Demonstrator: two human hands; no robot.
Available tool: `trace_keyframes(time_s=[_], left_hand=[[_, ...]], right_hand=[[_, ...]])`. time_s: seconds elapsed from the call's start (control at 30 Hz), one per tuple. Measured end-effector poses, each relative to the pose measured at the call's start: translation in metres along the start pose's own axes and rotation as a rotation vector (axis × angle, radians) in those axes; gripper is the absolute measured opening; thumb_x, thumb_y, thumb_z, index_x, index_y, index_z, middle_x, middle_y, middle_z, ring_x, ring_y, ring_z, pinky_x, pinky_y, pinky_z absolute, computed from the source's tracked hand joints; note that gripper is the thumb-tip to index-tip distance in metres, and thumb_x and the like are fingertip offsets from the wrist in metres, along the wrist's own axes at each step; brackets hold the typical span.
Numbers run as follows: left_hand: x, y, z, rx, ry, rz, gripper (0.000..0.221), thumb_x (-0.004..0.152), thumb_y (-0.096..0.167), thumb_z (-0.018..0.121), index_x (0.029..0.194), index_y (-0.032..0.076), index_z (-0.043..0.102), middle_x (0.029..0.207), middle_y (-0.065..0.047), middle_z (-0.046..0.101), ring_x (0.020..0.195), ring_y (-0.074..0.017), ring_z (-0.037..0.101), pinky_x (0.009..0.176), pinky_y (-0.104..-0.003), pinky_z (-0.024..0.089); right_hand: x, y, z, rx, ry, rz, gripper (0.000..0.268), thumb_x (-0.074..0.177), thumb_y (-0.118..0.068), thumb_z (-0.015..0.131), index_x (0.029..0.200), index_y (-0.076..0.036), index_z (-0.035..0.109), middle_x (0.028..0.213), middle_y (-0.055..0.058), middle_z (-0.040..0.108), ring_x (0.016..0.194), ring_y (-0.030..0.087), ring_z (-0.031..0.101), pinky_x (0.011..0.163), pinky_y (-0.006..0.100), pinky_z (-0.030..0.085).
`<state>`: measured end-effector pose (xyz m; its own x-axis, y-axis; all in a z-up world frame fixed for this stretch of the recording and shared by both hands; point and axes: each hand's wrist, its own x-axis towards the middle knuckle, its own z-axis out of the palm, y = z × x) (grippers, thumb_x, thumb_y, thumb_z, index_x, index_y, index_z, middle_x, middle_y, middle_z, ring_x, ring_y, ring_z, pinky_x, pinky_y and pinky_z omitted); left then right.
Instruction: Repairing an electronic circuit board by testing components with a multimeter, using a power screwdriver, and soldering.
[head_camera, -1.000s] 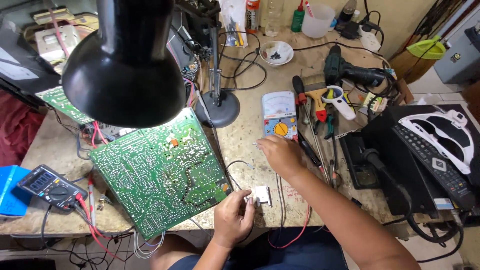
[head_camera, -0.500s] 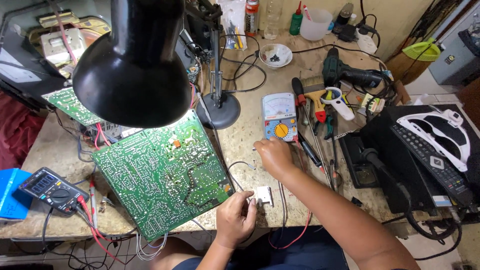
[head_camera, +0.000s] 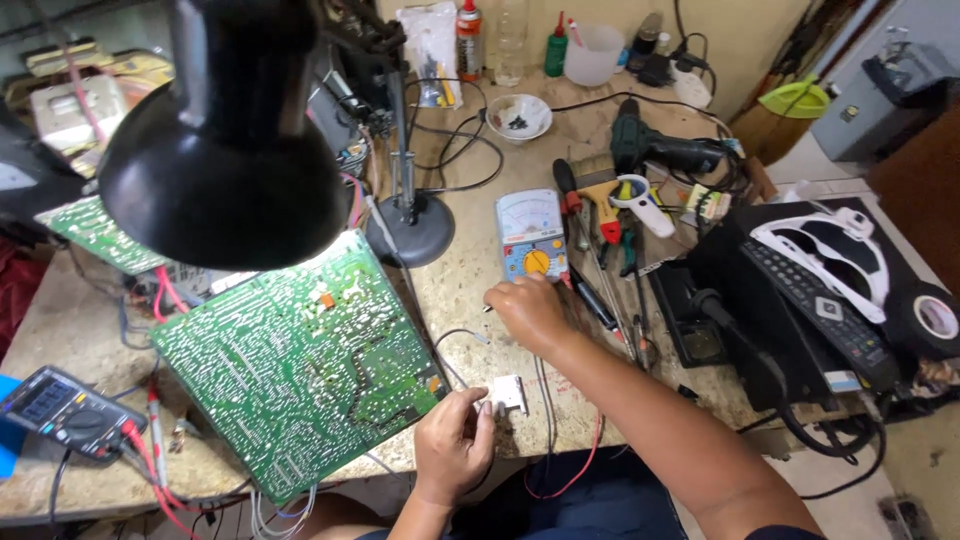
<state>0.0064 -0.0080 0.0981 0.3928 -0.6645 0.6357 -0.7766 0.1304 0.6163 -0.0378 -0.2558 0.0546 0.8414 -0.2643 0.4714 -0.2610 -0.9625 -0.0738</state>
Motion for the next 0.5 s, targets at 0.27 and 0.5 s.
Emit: trace_keyframes(time_s=[0.27, 0.5], left_hand=[[-0.004, -0.004, 0.004, -0.011, -0.022, -0.029, 0.015, 0.093, 0.017, 0.063, 0.100, 0.007, 0.071, 0.072, -0.001, 0.069, 0.052, -0.0123, 0.059, 0.047, -0.028, 0.048], [-0.007, -0.009, 0.006, 0.017, 0.004, 0.003, 0.015, 0.095, 0.013, 0.062, 0.106, 0.004, 0.067, 0.082, -0.006, 0.071, 0.061, -0.0140, 0.064, 0.049, -0.026, 0.050]], right_hand=[[-0.022, 0.023, -0.153, 0.040, -0.195, 0.725, 0.011, 0.098, -0.013, 0.065, 0.093, -0.018, 0.073, 0.079, -0.001, 0.070, 0.064, 0.016, 0.064, 0.053, 0.031, 0.052], [-0.055, 0.092, -0.133, -0.043, -0.454, 0.905, 0.022, 0.096, -0.011, 0.065, 0.100, -0.019, 0.085, 0.097, 0.006, 0.079, 0.082, 0.032, 0.072, 0.064, 0.049, 0.059]])
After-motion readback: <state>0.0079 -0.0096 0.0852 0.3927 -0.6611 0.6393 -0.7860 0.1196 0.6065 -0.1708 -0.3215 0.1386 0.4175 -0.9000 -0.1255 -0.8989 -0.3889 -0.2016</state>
